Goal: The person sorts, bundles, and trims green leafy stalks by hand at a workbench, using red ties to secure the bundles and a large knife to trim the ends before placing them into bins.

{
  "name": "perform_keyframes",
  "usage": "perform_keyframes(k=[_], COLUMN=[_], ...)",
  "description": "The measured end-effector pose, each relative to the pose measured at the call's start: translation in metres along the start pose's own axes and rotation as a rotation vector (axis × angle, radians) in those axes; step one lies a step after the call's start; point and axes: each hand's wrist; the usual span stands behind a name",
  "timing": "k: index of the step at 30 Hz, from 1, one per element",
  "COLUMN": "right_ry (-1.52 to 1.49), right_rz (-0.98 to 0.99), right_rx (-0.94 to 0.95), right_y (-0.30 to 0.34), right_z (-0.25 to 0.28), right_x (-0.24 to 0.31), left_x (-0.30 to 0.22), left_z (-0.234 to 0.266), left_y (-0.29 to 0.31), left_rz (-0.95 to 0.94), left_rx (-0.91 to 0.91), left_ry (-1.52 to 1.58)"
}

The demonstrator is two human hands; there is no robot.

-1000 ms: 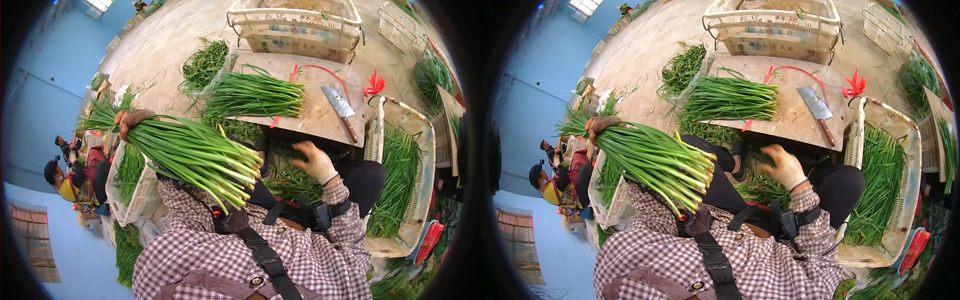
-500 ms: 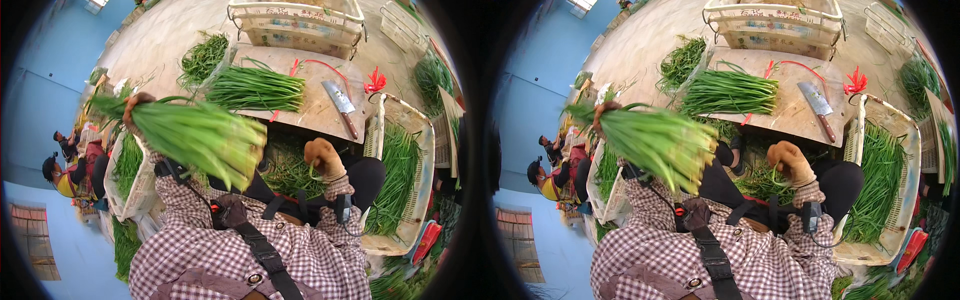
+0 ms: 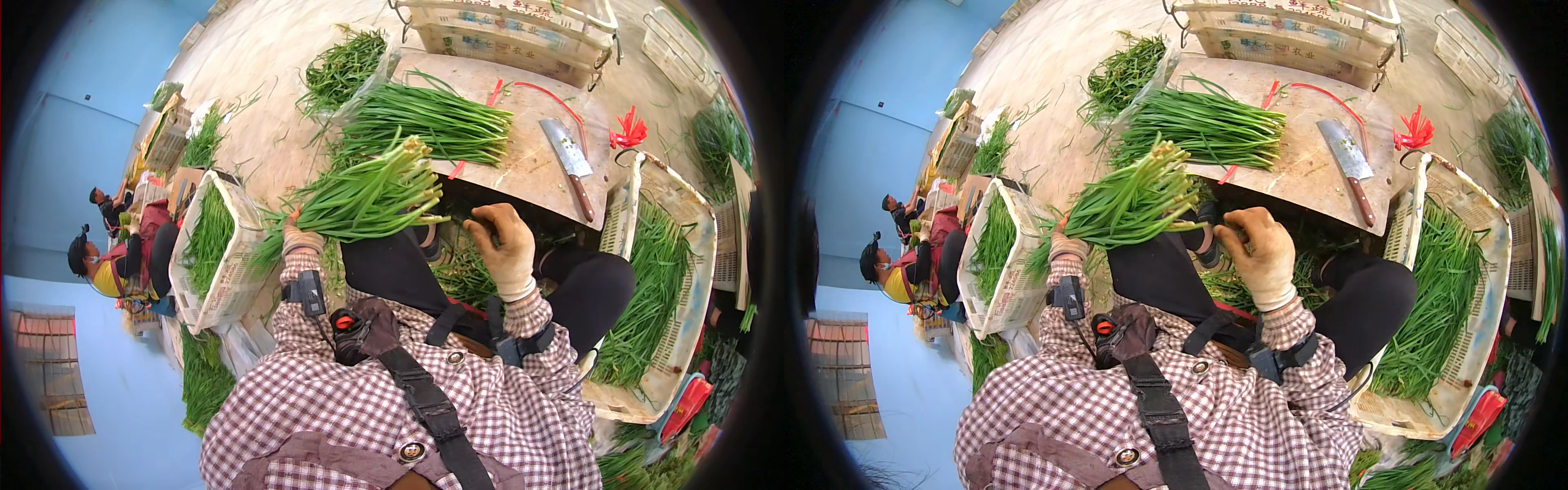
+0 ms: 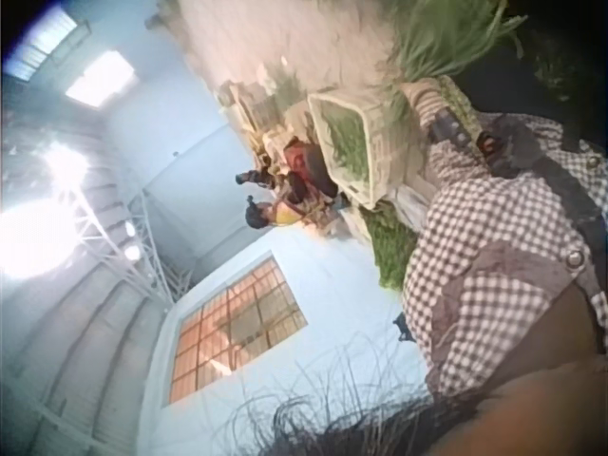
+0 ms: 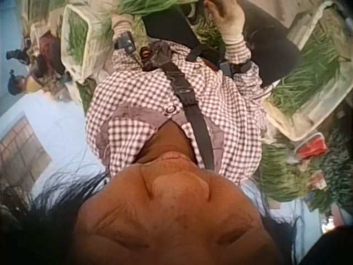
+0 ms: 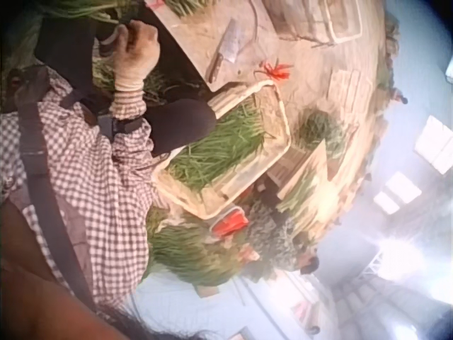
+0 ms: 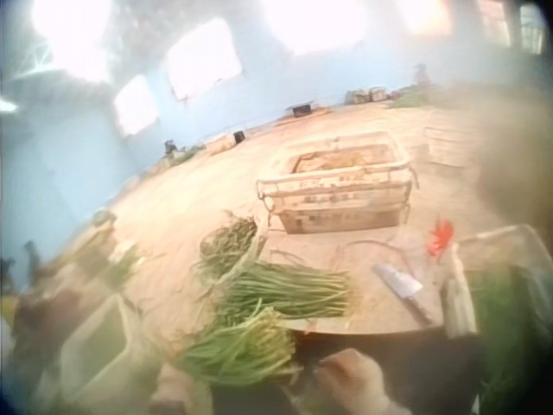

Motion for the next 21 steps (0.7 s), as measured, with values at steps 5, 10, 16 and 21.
perform_keyframes(k=[5, 10, 16, 21], right_ry=[0.220, -0.135, -0.616, -0.778], right_rz=[0.333, -0.202, -0.565, -0.691], right_rx=[-0.010, 0.212, 0.370, -0.034], right_y=[-0.009, -0.002, -0.003, -0.013], right_z=[-0.018, -0.044, -0.069, -0.026], right_x=[0.028, 0.011, 0.016, 0.005], left_x=[0.007, 0.012, 0.016, 0.016], left_z=[0.000, 0.000, -0.011, -0.008], left_y=[-0.003, 0.004, 0.026, 0.017], left_rz=[-0.008, 0.087, 0.078, 0.109], left_rx=[-0.026, -0.018, 0.001, -0.061], left_ry=[0.048, 0.034, 0.029, 0.020])
Point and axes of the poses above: each hand's wrist, its own y-axis away from the middle knuckle, its own z-axis out of the back of the hand, x = y × z, and after that the axes turned 11 degrees about -x, right-handed
